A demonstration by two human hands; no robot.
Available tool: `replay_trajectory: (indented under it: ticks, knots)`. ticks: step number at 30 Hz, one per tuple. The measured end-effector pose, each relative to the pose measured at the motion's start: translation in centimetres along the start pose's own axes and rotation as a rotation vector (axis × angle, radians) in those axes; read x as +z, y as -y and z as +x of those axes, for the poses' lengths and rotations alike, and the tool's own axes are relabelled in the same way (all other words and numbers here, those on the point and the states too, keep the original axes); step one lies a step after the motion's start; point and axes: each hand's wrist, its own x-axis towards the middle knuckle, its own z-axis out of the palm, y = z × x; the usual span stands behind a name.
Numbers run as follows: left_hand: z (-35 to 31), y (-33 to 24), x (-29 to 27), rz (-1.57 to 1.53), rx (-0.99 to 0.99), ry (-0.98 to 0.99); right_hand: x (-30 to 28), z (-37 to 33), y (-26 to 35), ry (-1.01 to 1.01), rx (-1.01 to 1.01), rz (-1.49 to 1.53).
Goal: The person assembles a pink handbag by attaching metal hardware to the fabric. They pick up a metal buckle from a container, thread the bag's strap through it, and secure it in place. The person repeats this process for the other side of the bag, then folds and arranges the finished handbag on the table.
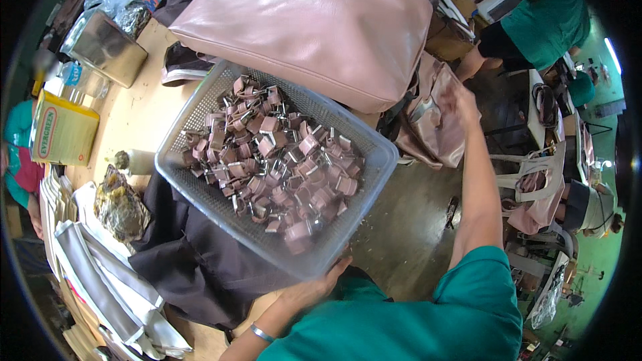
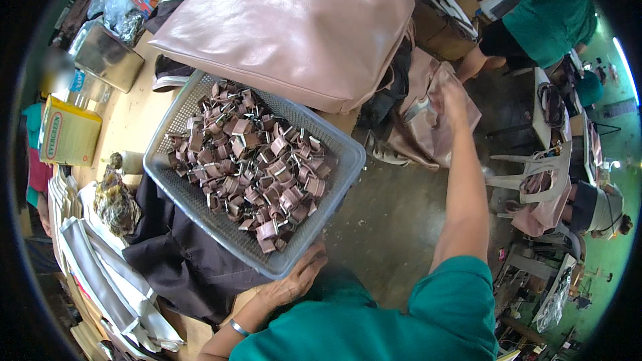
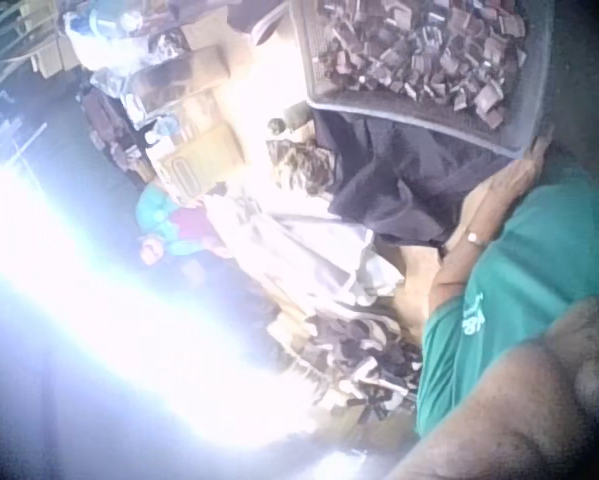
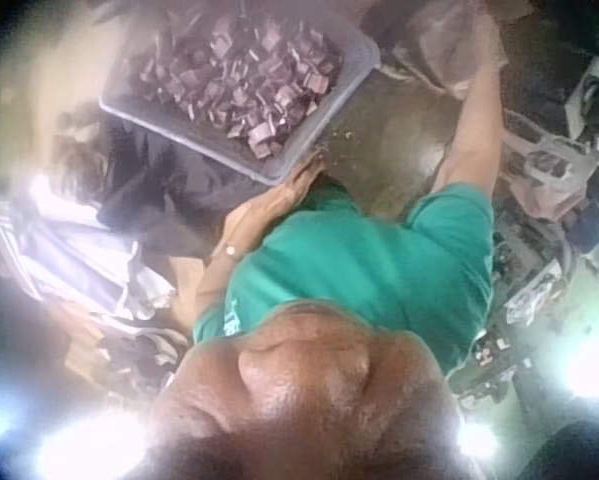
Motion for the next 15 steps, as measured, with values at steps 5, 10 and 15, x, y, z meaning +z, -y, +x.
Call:
replay_trajectory:
  ticks: [5, 10, 15]
  knots:
    - [-0.5, -0.1, -0.1, -0.053, -0.153, 0.152, -0.4, -0.3, -17.1, -0.044, 0.035, -0.924]
    - [0.0, 0.6, -1.0, -0.133, -0.210, 0.253, 0.3, 1.5, -26.1, -0.085, -0.239, -1.073]
    - [0.1, 1.1, -0.9, -0.152, -0.243, 0.321, 4.8, 2.6, -22.9, -0.095, 0.047, -1.134]
